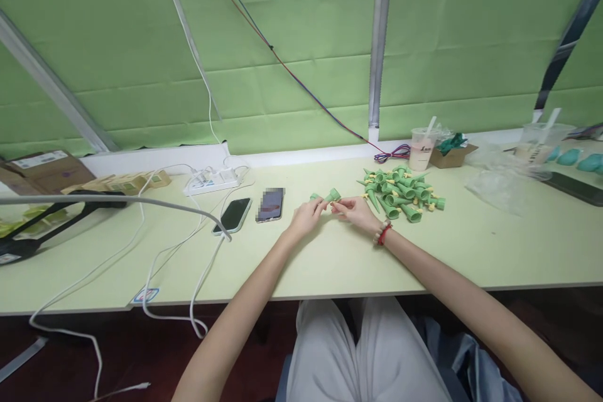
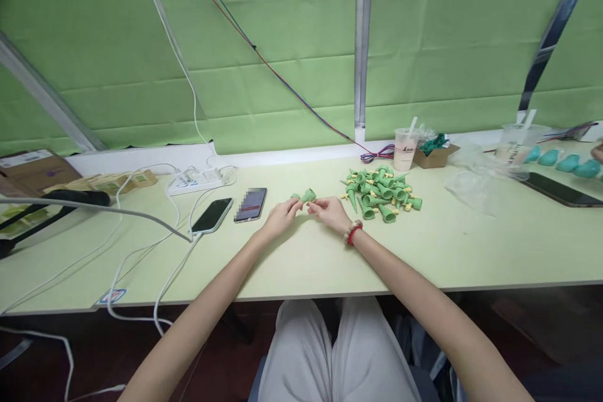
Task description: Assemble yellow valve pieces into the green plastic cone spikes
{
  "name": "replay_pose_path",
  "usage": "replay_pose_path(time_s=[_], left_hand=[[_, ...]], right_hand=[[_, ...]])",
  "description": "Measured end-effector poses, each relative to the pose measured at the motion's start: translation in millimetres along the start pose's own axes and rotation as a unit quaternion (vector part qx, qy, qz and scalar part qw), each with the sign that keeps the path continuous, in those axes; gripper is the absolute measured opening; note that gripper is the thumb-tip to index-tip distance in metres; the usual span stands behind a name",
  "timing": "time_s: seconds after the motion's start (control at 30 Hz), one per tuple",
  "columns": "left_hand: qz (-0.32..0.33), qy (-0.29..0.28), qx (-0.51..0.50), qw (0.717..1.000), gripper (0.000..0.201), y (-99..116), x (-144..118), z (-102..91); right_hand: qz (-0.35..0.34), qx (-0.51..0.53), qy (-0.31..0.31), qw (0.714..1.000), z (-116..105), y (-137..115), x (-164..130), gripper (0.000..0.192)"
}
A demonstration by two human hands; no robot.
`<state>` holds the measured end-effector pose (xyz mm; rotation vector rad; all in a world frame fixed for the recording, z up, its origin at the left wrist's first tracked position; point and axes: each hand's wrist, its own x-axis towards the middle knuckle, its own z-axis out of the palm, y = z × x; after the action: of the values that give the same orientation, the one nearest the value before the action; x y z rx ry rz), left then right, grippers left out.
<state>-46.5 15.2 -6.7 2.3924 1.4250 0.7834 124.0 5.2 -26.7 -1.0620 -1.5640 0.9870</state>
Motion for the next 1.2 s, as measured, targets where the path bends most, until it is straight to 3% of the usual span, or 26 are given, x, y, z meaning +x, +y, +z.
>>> replay_pose_path(time_s=[0.13, 0.23, 0.3, 0.4, 0.47, 0.57, 0.67, 0.77, 0.93, 1.07, 1.2], left_hand=[[0.001, 0.004, -0.024, 1.0, 0.034, 1.4, -0.7, 0.5], [0.018, 0.011, -0.05, 0.999, 0.034, -1.3, -0.6, -0.2], [0.023, 0.017, -0.076, 0.997, 0.034, -4.1, 0.4, 0.5], [0.024, 0.024, -0.133, 0.991, 0.035, -7.2, 2.7, 2.1], [0.027, 0.014, -0.172, 0.985, 0.034, -7.6, 4.1, 2.5], [0.034, -0.005, -0.216, 0.976, 0.034, -6.2, 5.3, 1.9], [0.05, -0.011, -0.235, 0.971, 0.033, -3.8, 5.3, 0.1], [0.066, -0.005, -0.219, 0.974, 0.032, -1.0, 4.7, -2.8], [0.071, 0.005, -0.155, 0.985, 0.03, 0.4, 4.4, -6.7], [0.079, -0.012, -0.09, 0.993, 0.03, -3.0, 6.9, -2.6], [0.067, 0.0, -0.087, 0.994, 0.033, -4.8, 9.5, 5.7]], right_hand=[[-0.155, -0.196, 0.062, 0.966, 2.5, -1.9, -1.9, 0.022], [-0.178, -0.178, 0.073, 0.965, 4.9, -7.4, -5.6, 0.021], [-0.138, -0.096, 0.06, 0.984, 7.3, -11.0, -7.3, 0.021], [-0.006, 0.082, -0.003, 0.997, 11.1, -15.3, -8.0, 0.031], [0.072, 0.195, -0.055, 0.977, 12.4, -17.4, -7.7, 0.037], [0.124, 0.309, -0.125, 0.935, 11.0, -19.0, -6.7, 0.032], [0.154, 0.351, -0.165, 0.909, 6.0, -19.3, -5.0, 0.026], [0.174, 0.348, -0.167, 0.906, 0.6, -19.7, -2.7, 0.021], [0.151, 0.294, -0.127, 0.935, -0.9, -15.6, 0.1, 0.015], [0.089, 0.143, -0.021, 0.985, 4.2, -6.6, 2.3, 0.02], [0.089, 0.135, 0.073, 0.984, 9.3, -2.8, 5.3, 0.023]])
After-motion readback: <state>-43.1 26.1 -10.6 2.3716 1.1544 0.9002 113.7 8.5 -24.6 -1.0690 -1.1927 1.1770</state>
